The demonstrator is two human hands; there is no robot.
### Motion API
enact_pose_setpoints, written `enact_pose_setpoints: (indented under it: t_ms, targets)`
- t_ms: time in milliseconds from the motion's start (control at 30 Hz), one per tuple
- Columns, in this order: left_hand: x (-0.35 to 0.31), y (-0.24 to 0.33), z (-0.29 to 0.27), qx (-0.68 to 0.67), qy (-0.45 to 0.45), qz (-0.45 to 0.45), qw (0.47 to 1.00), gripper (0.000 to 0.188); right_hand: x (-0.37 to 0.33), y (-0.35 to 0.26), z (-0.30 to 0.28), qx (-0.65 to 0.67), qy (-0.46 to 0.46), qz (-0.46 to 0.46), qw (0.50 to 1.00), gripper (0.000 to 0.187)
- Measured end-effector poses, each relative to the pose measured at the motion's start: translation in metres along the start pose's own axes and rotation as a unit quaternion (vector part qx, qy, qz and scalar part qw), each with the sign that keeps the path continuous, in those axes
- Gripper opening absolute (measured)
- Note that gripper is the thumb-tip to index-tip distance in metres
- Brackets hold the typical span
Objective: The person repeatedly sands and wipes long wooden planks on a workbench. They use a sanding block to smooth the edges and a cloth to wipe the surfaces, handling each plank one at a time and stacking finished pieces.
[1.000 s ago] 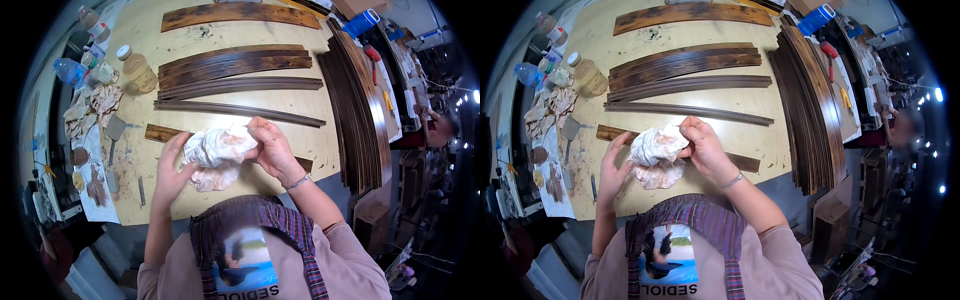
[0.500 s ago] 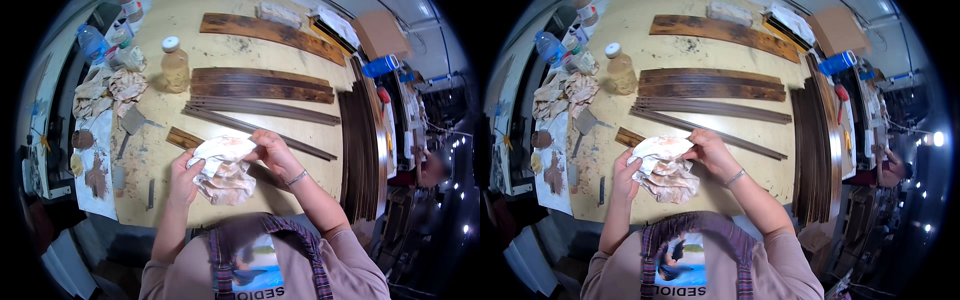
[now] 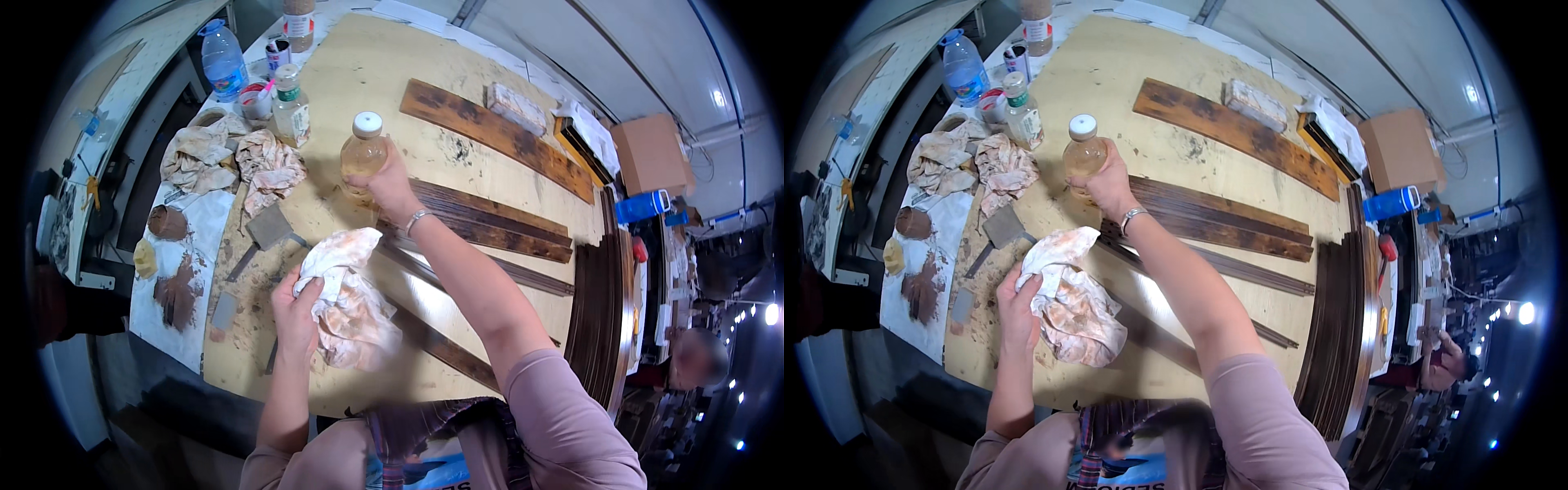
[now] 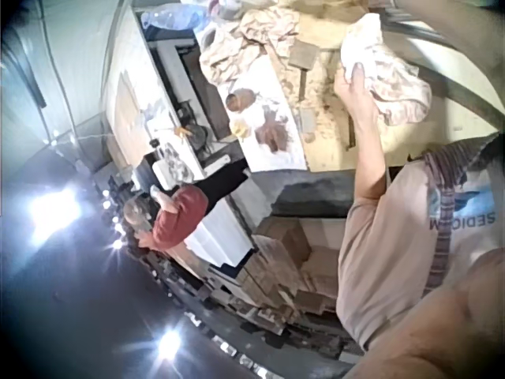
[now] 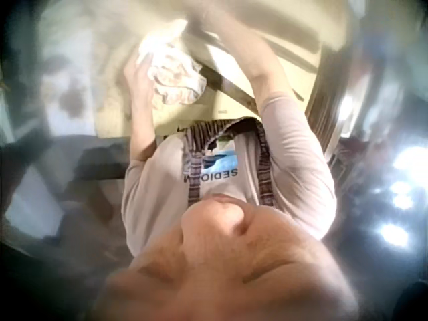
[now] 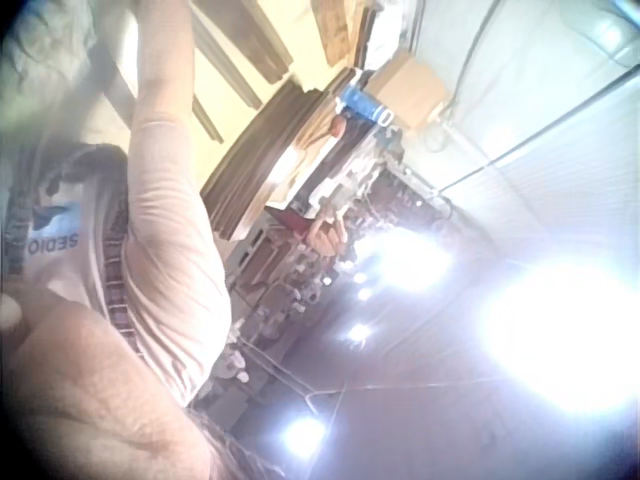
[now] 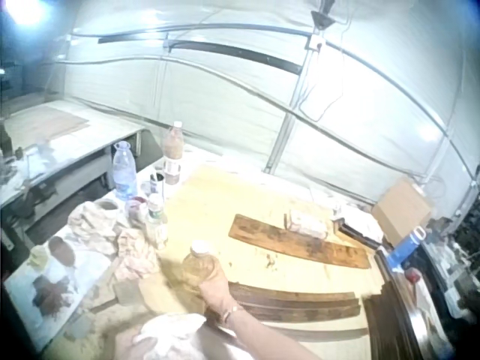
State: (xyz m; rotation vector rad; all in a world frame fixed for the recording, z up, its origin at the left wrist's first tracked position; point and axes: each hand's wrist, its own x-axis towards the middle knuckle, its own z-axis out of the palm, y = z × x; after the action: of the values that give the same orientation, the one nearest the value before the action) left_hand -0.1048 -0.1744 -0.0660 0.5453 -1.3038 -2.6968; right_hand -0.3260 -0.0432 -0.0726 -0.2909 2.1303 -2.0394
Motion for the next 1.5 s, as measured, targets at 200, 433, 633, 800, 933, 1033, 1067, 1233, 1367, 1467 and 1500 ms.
enact_pose_setpoints:
  t_ms: [200,433,633,800,933,1033,1067,1233,1367,1467,1500]
  targets:
    - [0.025,-0.004,-0.003,0.028,0.048,0.033,0.998,0.040,-0.011,-0.042,-0.018,-0.243,-0.046,-0.136,0.959,0.069]
    - [0.045,-0.018,0.017,0.051,0.017,0.061,0.997,0.051,-0.043,-0.067,-0.048,-0.543,-0.114,-0.304,0.774,0.036]
    - [0.037,-0.012,0.039,-0.023,-0.043,-0.002,0.999,0.057,-0.059,-0.072,-0.055,-0.623,-0.120,-0.304,0.711,0.037]
    - [0.033,-0.010,0.039,-0.041,-0.049,-0.009,0.998,0.058,-0.055,-0.075,-0.058,-0.662,-0.110,-0.313,0.672,0.024]
    - [0.031,-0.010,0.036,-0.047,-0.050,-0.009,0.998,0.058,-0.047,-0.076,-0.054,-0.663,-0.108,-0.297,0.679,0.025]
    - [0.028,-0.006,0.034,-0.027,-0.043,-0.001,0.999,0.058,-0.037,-0.073,-0.047,-0.637,-0.094,-0.287,0.709,0.029]
    - [0.026,-0.004,0.032,-0.021,-0.044,0.008,0.999,0.058,-0.032,-0.070,-0.045,-0.626,-0.086,-0.286,0.721,0.030]
    - [0.015,0.004,0.014,0.004,-0.043,0.031,0.999,0.058,0.000,-0.053,-0.035,-0.307,0.005,-0.181,0.934,0.063]
    - [0.000,0.011,0.005,0.055,-0.047,0.028,0.997,0.058,0.011,-0.031,-0.028,-0.153,-0.004,-0.063,0.986,0.079]
    - [-0.009,0.013,0.005,0.126,-0.051,0.026,0.990,0.058,0.007,-0.015,-0.025,-0.239,-0.053,-0.063,0.967,0.084]
    - [-0.011,0.011,0.005,0.153,-0.062,0.029,0.986,0.057,0.006,-0.014,-0.025,-0.238,-0.056,-0.058,0.968,0.084]
